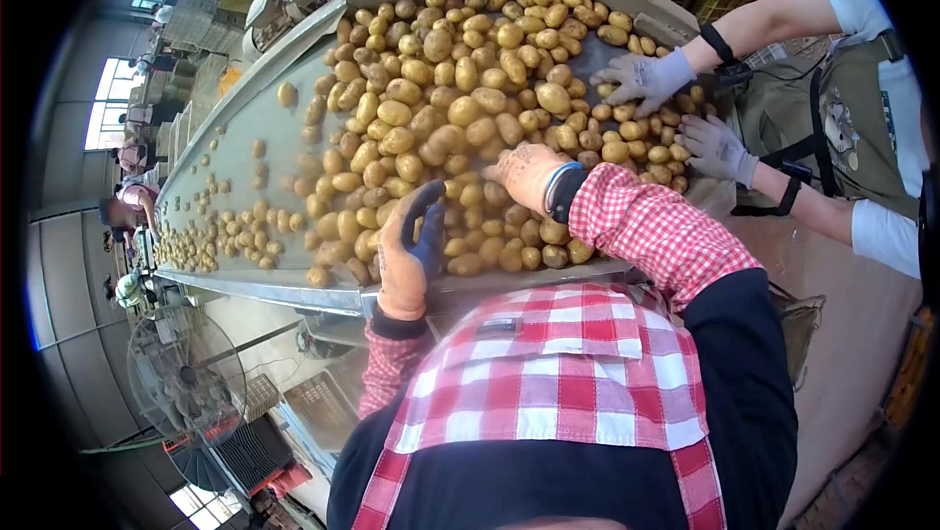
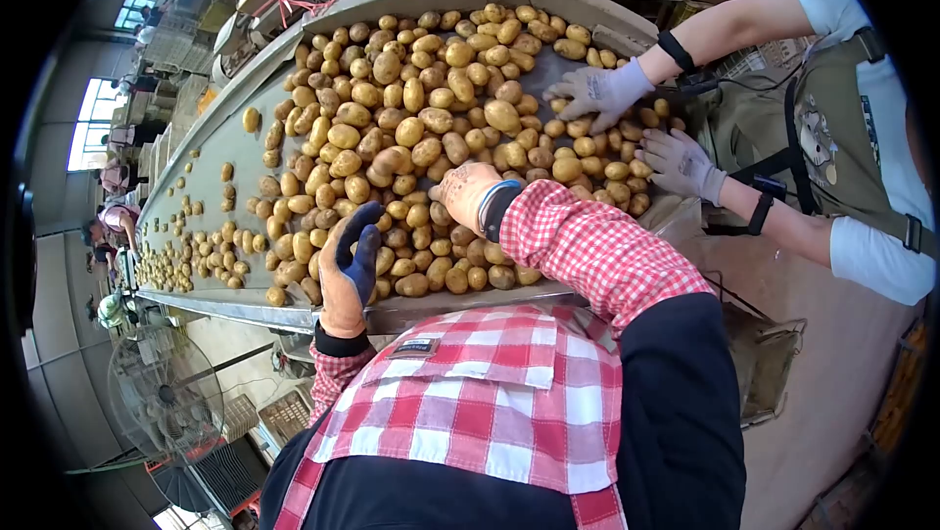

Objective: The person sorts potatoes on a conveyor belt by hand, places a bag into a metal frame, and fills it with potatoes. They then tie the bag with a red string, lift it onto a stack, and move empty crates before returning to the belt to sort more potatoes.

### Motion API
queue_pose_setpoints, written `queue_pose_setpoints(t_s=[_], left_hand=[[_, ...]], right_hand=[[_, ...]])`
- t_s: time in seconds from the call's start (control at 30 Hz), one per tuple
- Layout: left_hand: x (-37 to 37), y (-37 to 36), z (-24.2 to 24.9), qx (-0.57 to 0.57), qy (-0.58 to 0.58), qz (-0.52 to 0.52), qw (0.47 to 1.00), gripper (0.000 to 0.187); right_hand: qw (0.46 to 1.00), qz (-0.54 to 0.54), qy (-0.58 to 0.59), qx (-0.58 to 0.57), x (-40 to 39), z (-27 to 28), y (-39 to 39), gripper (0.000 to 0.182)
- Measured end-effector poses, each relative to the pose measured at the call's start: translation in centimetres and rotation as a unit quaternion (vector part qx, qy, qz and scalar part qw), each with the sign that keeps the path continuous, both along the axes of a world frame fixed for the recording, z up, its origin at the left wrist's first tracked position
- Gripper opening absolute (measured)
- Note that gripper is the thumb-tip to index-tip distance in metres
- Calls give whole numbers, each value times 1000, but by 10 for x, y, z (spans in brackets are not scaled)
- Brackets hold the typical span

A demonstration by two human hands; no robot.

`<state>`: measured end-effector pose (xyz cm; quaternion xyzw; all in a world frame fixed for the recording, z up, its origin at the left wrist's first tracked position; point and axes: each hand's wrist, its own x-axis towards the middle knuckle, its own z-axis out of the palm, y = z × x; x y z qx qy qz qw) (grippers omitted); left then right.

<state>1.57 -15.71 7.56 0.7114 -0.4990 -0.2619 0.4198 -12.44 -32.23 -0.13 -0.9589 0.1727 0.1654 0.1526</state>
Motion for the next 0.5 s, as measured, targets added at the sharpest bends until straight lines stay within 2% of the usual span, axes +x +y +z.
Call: queue_pose_setpoints(t_s=[0.1, 0.17, 0.2, 0.3, 0.33, 0.37, 0.43, 0.47, 0.5], left_hand=[[0, -2, -3, -35, 4, 6, 999, 28], [-1, -1, 3, -37, -39, -9, 999, 28], [-2, 2, 9, -38, -24, 2, 999, 27], [4, 12, 15, -46, -21, 34, 998, 27], [8, 17, 16, -46, -8, 51, 998, 27], [21, 26, 9, -45, -58, 48, 996, 28], [26, 41, 10, -72, -35, 102, 992, 28], [32, 48, 8, -83, -24, 116, 989, 28], [38, 51, 6, -96, -41, 125, 987, 28]], right_hand=[[1000, -2, 17, -22, 11, -6, -5, 53], [996, -55, 59, -25, 13, 1, -6, 54], [997, -34, 55, -34, 11, 1, -5, 58], [986, -124, -83, 79, -17, -19, -8, 47], [973, -158, -102, 135, -28, -9, -10, 42], [953, -214, -158, 142, -39, -18, -6, 37], [875, -307, -254, 275, -57, -23, -8, 33], [818, -340, -368, 283, -61, -39, -8, 31], [542, -409, -472, 562, -56, -39, -14, 30]])
